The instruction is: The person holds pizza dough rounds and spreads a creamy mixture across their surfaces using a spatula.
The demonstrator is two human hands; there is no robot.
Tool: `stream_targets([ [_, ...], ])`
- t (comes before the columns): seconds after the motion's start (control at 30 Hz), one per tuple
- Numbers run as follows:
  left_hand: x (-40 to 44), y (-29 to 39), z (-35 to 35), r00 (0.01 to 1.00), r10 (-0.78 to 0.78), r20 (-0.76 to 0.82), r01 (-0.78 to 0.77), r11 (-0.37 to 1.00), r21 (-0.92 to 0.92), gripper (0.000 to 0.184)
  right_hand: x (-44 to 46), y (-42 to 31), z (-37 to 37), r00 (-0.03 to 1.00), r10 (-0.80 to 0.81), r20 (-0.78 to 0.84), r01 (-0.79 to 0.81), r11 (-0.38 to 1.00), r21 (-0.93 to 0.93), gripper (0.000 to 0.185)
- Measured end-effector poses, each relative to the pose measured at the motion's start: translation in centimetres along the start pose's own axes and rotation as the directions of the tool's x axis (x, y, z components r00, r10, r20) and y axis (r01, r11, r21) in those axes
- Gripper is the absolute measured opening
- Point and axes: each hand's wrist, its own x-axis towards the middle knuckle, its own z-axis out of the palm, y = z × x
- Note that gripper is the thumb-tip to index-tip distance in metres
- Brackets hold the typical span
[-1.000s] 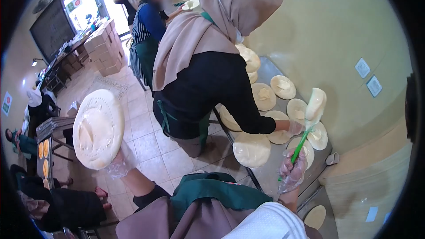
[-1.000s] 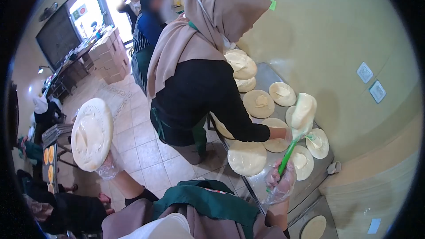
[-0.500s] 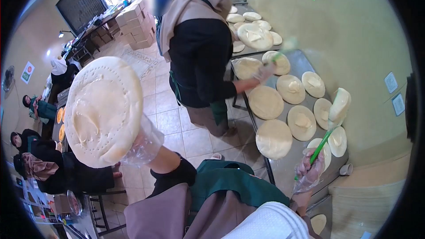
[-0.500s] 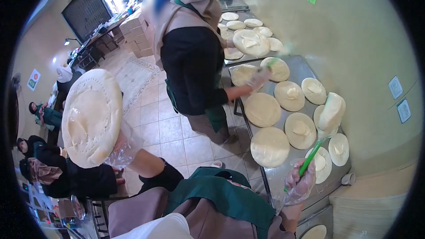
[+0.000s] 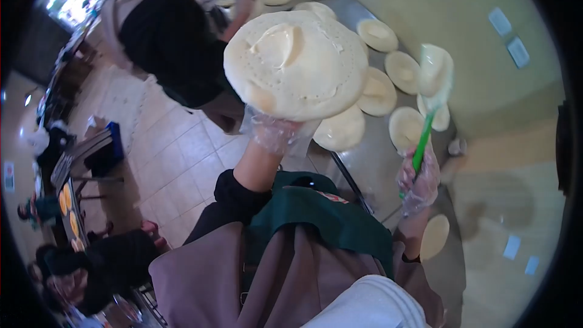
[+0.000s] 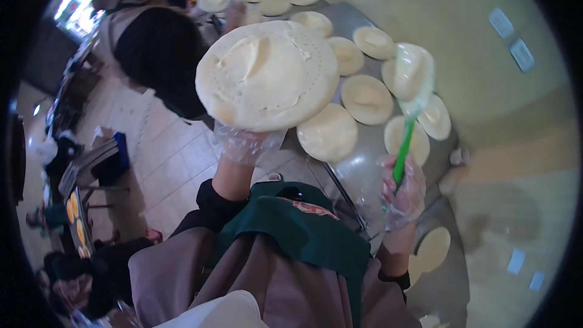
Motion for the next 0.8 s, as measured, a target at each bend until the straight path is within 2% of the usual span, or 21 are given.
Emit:
stream_targets([
  [0.07, 1.2, -2.4, 1.3, 0.996, -0.057, 0.065, 0.059, 0.998, -0.033, 0.062, -0.2, -0.9, -0.7, 0.998, 0.016, -0.057, -0.019, 0.999, -0.05, 0.042],
  [0.13, 2.1, -4.0, 2.5, 0.987, -0.104, 0.126, 0.112, 0.992, -0.058, 0.062, -0.3, -1.5, -1.1, 0.999, -0.021, -0.038, 0.008, 0.947, -0.321, 0.043],
  [0.17, 2.4, -4.5, 2.9, 0.981, -0.123, 0.151, 0.135, 0.988, -0.07, 0.062, -0.4, -2.1, -0.8, 0.997, -0.029, -0.077, 0.003, 0.949, -0.316, 0.043],
  [0.23, 3.1, -5.0, 3.5, 0.966, -0.162, 0.2, 0.183, 0.979, -0.09, 0.062, -0.6, -3.2, 0.1, 0.991, -0.075, -0.11, 0.009, 0.862, -0.506, 0.042],
  [0.27, 3.3, -5.1, 3.8, 0.958, -0.181, 0.222, 0.206, 0.974, -0.096, 0.062, 0.0, -3.5, -0.2, 0.986, -0.083, -0.143, 0.0, 0.866, -0.5, 0.042],
  [0.33, 3.7, -5.3, 4.1, 0.94, -0.223, 0.258, 0.258, 0.96, -0.108, 0.063, 1.2, -3.8, -1.1, 0.986, -0.157, -0.051, 0.075, 0.702, -0.708, 0.039],
  [0.37, 3.8, -5.6, 4.0, 0.934, -0.238, 0.266, 0.272, 0.957, -0.101, 0.063, 1.3, -3.8, -1.0, 0.984, -0.16, -0.079, 0.058, 0.706, -0.706, 0.039],
  [0.4, 4.1, -5.8, 3.9, 0.927, -0.251, 0.28, 0.291, 0.95, -0.112, 0.063, 1.6, -3.7, -0.6, 0.916, -0.401, 0.013, 0.187, 0.398, -0.898, 0.036],
  [0.43, 4.4, -6.0, 3.9, 0.922, -0.258, 0.289, 0.304, 0.944, -0.128, 0.064, 1.6, -3.6, -0.1, 0.801, -0.57, 0.182, 0.233, 0.017, -0.972, 0.033],
  [0.57, 5.9, -8.2, 4.2, 0.896, -0.285, 0.341, 0.365, 0.909, -0.2, 0.065, 0.2, -1.7, 1.0, 0.862, -0.491, 0.126, 0.105, -0.07, -0.992, 0.028],
  [0.67, 7.1, -10.8, 4.9, 0.878, -0.297, 0.376, 0.412, 0.868, -0.276, 0.067, -0.5, 0.0, 0.9, 0.87, -0.473, 0.143, 0.114, -0.091, -0.989, 0.027],
  [0.73, 7.6, -12.0, 5.2, 0.864, -0.301, 0.405, 0.446, 0.83, -0.336, 0.067, -1.0, 0.6, 1.5, 0.876, -0.435, 0.206, 0.179, -0.102, -0.978, 0.026],
  [0.8, 7.9, -12.9, 5.2, 0.844, -0.312, 0.437, 0.495, 0.767, -0.409, 0.068, -1.2, 0.4, 2.2, 0.887, -0.42, 0.193, 0.186, -0.057, -0.981, 0.026],
])
